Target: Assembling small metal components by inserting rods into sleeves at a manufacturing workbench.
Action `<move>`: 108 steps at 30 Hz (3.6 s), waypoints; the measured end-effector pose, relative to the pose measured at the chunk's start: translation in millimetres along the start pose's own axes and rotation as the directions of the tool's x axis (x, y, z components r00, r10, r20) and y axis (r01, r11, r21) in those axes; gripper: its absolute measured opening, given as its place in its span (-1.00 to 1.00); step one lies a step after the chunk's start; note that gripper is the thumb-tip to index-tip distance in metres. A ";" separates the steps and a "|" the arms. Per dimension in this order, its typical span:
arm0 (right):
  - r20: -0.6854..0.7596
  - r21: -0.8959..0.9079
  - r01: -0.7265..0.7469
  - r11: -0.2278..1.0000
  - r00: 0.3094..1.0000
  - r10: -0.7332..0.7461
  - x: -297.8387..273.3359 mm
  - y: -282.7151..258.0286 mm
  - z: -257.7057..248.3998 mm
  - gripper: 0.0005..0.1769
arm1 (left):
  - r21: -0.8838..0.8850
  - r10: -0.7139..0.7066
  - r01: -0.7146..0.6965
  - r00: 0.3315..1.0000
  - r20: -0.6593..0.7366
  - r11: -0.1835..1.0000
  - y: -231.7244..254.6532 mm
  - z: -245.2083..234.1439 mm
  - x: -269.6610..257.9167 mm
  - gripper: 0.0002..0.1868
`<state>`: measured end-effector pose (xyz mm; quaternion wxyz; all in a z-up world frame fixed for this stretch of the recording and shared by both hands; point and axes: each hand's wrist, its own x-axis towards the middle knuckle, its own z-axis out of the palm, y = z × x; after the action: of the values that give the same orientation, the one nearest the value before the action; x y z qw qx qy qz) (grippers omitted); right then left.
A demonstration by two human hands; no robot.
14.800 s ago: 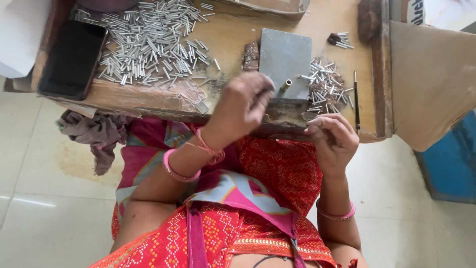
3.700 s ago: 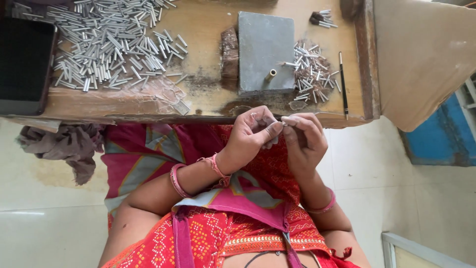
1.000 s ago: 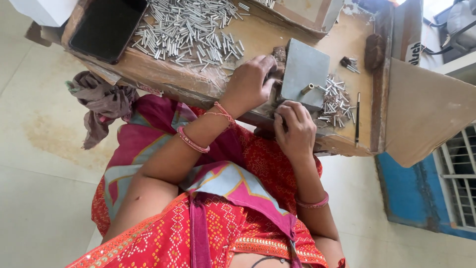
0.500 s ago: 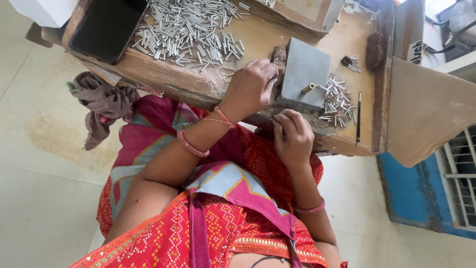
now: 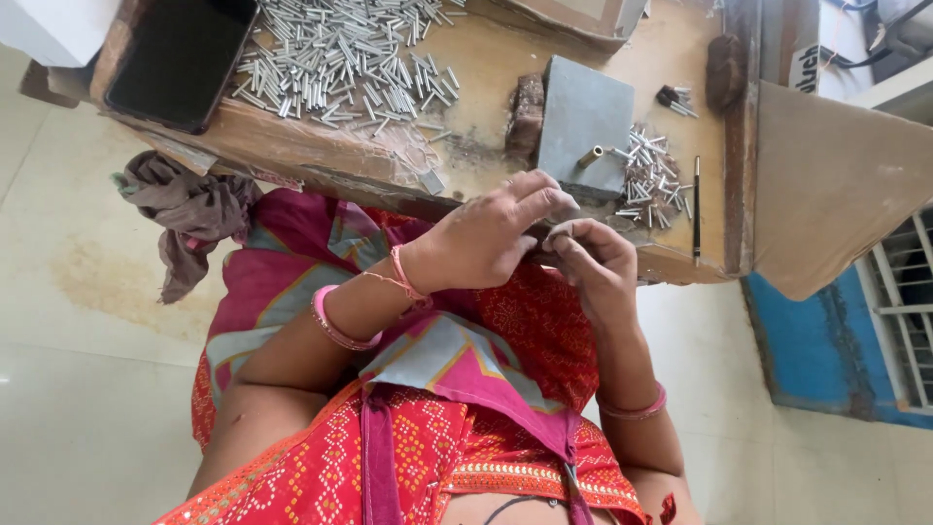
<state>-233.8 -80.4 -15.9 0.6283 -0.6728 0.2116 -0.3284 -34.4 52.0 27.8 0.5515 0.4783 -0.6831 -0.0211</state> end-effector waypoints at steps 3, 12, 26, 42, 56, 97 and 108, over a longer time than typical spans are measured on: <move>0.197 0.292 -0.286 0.913 0.952 0.235 -2.0 -1.7 -16.7 -0.86 | -0.242 0.057 -0.021 0.988 0.142 0.970 9.4 -4.0 2.5 -0.53; 0.403 0.405 -0.482 0.777 0.857 0.321 -18.4 -24.1 -17.5 -0.85 | -0.177 -0.045 0.047 0.999 0.014 0.983 11.4 31.5 -10.2 -0.86; -0.034 -0.544 0.443 0.712 0.837 -0.547 -39.2 -40.7 20.8 -0.78 | -0.879 -0.490 0.442 0.814 0.311 0.178 -8.9 92.2 -22.0 -0.91; -0.052 -0.071 0.239 0.968 0.969 -0.243 90.2 -15.4 -44.7 -0.91 | 0.359 -0.184 0.216 0.976 -0.121 0.908 -60.1 67.7 60.8 -0.73; 0.254 -0.739 0.404 0.539 0.908 -0.333 83.4 -68.5 -7.0 -0.90 | 0.289 -0.141 0.191 0.972 -0.187 0.938 -66.0 67.4 56.2 -0.75; 0.226 -0.876 0.435 0.206 0.749 -0.623 56.9 -17.6 -7.3 -0.53 | 0.296 -0.169 0.224 0.965 -0.200 0.929 -62.1 69.9 53.9 -0.80; 0.239 -0.865 0.455 0.211 0.743 -0.625 59.4 -18.6 -6.9 -0.81 | 0.310 -0.137 0.192 0.972 -0.188 0.931 -58.5 69.9 50.4 -0.76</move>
<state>-199.8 -124.5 12.8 0.0033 -0.8959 0.1514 -0.4175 -48.3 -48.7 4.8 0.5153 0.6185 -0.5871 0.0849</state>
